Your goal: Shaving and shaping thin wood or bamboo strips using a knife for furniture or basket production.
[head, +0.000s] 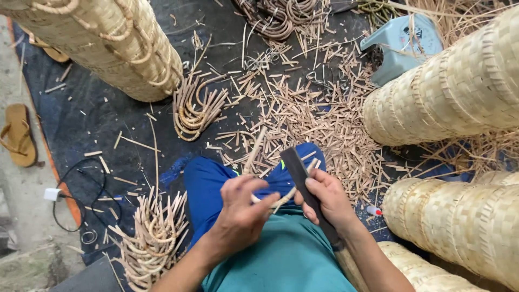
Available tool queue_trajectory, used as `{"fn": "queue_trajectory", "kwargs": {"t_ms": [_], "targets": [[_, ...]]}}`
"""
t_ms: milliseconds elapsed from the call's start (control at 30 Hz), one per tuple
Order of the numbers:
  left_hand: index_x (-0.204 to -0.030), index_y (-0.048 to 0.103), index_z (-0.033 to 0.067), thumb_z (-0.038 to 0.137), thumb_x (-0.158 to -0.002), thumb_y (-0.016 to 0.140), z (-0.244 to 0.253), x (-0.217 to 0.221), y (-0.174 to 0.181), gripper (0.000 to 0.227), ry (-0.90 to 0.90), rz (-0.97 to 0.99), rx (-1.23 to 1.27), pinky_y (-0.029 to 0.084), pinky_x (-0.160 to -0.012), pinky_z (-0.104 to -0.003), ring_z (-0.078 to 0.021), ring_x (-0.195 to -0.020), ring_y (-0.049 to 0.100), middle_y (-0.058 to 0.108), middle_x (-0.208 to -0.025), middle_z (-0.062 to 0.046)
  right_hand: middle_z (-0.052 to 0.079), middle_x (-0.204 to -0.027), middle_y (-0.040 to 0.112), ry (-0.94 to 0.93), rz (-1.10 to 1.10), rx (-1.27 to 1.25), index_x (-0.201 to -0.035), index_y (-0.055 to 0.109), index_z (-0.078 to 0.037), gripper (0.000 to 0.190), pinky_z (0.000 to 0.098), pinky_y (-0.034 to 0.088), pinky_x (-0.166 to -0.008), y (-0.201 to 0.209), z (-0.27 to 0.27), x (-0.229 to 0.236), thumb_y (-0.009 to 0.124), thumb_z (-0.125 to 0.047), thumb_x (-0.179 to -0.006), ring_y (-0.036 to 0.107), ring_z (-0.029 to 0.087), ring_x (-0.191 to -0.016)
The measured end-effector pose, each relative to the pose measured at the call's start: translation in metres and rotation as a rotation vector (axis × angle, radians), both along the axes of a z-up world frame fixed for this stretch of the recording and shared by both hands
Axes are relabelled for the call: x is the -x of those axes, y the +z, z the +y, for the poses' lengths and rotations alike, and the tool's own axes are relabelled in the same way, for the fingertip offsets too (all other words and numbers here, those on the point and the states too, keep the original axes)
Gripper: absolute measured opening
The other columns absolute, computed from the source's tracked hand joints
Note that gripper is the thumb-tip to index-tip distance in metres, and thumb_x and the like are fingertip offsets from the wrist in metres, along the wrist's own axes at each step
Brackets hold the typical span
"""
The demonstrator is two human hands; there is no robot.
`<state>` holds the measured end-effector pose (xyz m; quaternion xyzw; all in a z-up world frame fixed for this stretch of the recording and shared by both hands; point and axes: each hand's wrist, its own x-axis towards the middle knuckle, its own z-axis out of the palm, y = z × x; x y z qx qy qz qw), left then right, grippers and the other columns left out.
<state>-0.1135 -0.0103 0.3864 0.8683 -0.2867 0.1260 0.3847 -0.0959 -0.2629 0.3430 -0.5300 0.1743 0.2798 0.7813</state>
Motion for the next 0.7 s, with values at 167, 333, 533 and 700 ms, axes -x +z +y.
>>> {"fn": "queue_trajectory", "kwargs": {"t_ms": [167, 333, 533, 700], "targets": [[-0.137, 0.052, -0.0040, 0.013, -0.090, 0.063, 0.009, -0.001, -0.034, 0.051, 0.230, 0.563, 0.496, 0.044, -0.100, -0.040, -0.0270, -0.114, 0.056, 0.061, -0.120, -0.018, 0.016, -0.074, 0.069, -0.007, -0.045, -0.076, -0.108, 0.055, 0.003, 0.020, 0.0231, 0.041, -0.031, 0.013, -0.008, 0.014, 0.046, -0.015, -0.104, 0.055, 0.013, -0.038], [-0.133, 0.055, -0.0061, 0.013, -0.106, 0.051, 0.017, 0.002, -0.049, 0.034, 0.117, 1.028, 0.976, 0.059, -0.074, -0.029, -0.0133, -0.082, 0.067, 0.066, -0.095, -0.008, 0.017, -0.075, 0.070, -0.010, -0.057, 0.016, -0.119, 0.055, 0.002, 0.026, 0.0240, 0.041, -0.030, 0.037, -0.008, 0.013, 0.045, -0.014, -0.101, 0.055, 0.014, -0.038], [-0.135, 0.055, 0.0010, 0.011, -0.102, 0.048, 0.028, 0.014, -0.039, 0.036, 0.048, 1.130, 0.786, 0.054, -0.066, -0.027, -0.0097, -0.073, 0.061, 0.060, -0.089, -0.004, 0.016, -0.075, 0.070, -0.124, -0.097, 0.179, -0.129, 0.055, 0.002, 0.034, 0.0233, 0.043, -0.032, 0.060, -0.029, 0.021, 0.044, -0.015, -0.102, 0.054, 0.011, -0.039], [-0.131, 0.054, -0.0018, 0.011, -0.101, 0.048, 0.015, 0.021, -0.028, 0.033, -0.022, 1.487, 0.996, 0.046, -0.051, -0.027, -0.0074, -0.060, 0.049, 0.060, -0.089, 0.000, 0.015, -0.076, 0.072, 0.197, 0.054, 0.012, -0.134, 0.053, -0.002, 0.038, 0.0243, 0.046, -0.034, 0.066, 0.000, 0.024, 0.047, -0.017, -0.099, 0.057, 0.012, -0.040]]}}
